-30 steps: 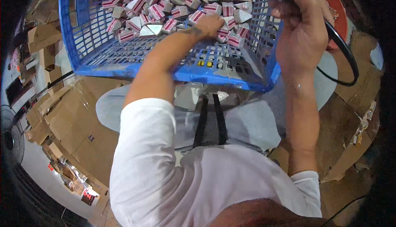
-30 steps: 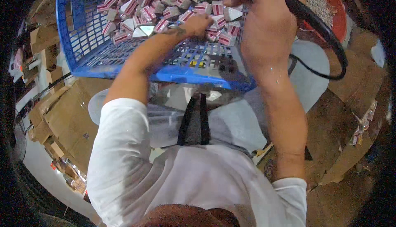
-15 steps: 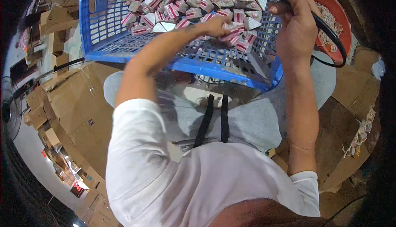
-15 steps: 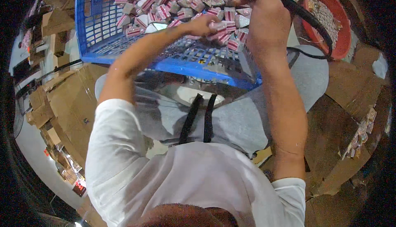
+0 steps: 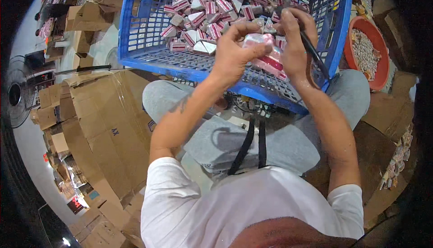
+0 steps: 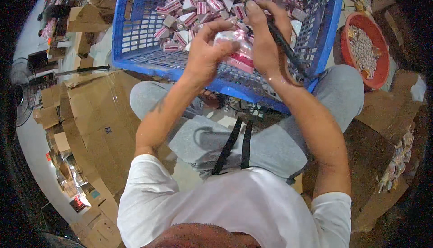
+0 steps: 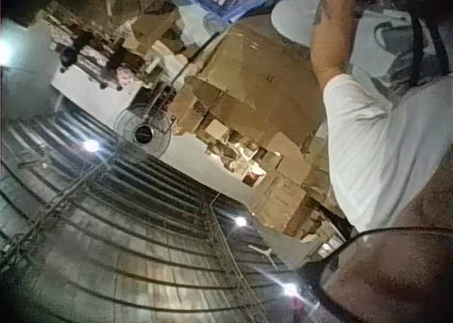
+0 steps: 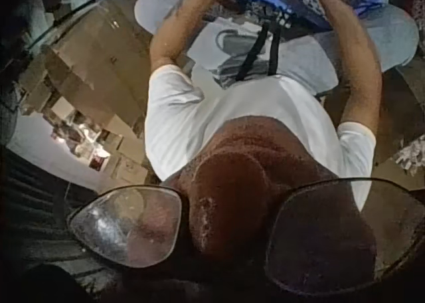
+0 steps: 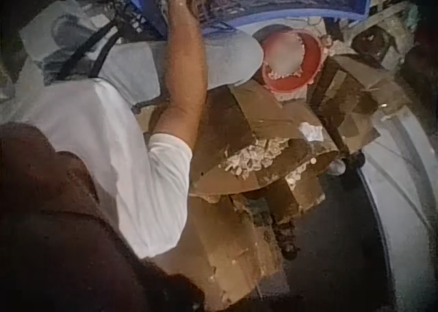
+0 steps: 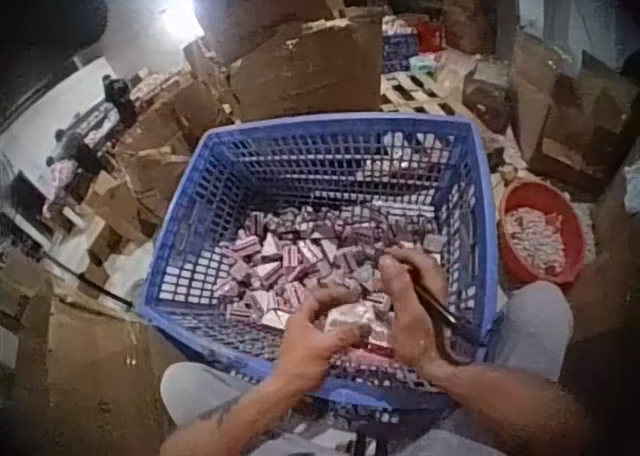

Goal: The person repeatedly takes packaged triangular items from a blue basket, seals their plastic wrapping using a handheld heating tool, and tosses the finished items into a cardboard box.

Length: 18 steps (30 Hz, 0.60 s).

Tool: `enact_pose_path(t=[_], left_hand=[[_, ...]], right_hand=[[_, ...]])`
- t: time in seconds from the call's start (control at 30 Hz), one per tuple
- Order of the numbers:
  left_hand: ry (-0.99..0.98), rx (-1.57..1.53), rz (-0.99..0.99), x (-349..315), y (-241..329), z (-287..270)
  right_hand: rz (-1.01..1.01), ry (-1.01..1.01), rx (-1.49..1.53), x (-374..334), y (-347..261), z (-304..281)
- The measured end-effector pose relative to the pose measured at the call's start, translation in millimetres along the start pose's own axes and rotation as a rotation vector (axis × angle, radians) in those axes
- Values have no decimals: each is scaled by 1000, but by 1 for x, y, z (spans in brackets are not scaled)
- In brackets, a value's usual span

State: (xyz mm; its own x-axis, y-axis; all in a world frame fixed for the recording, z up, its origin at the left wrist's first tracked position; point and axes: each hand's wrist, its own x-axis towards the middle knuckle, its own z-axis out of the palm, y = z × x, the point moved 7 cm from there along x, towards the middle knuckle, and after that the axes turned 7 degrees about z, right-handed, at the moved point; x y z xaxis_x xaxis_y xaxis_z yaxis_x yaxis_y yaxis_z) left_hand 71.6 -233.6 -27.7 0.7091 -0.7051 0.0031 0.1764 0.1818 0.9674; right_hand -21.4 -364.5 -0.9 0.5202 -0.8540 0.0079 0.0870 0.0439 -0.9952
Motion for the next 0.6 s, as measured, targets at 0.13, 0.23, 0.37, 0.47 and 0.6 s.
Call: enact_pose_path(t=[0.13, 0.23, 0.37, 0.47, 0.6], left_hand=[[120, -331, -130, -8, -31, 15], [60, -405, -216, -12, -51, 27], [-79, -278, -307, -16, -47, 27], [-65, -190, -294, -5, -22, 18], [55, -244, -205, 9, -8, -9]], right_hand=[[-316, 31, -42, -25, -10, 5], [-378, -68, -102, -28, -7, 7], [-351, -163, -26, -28, -21, 3], [-242, -137, 51, -20, -16, -7], [-109, -168, 41, -24, -30, -27]])
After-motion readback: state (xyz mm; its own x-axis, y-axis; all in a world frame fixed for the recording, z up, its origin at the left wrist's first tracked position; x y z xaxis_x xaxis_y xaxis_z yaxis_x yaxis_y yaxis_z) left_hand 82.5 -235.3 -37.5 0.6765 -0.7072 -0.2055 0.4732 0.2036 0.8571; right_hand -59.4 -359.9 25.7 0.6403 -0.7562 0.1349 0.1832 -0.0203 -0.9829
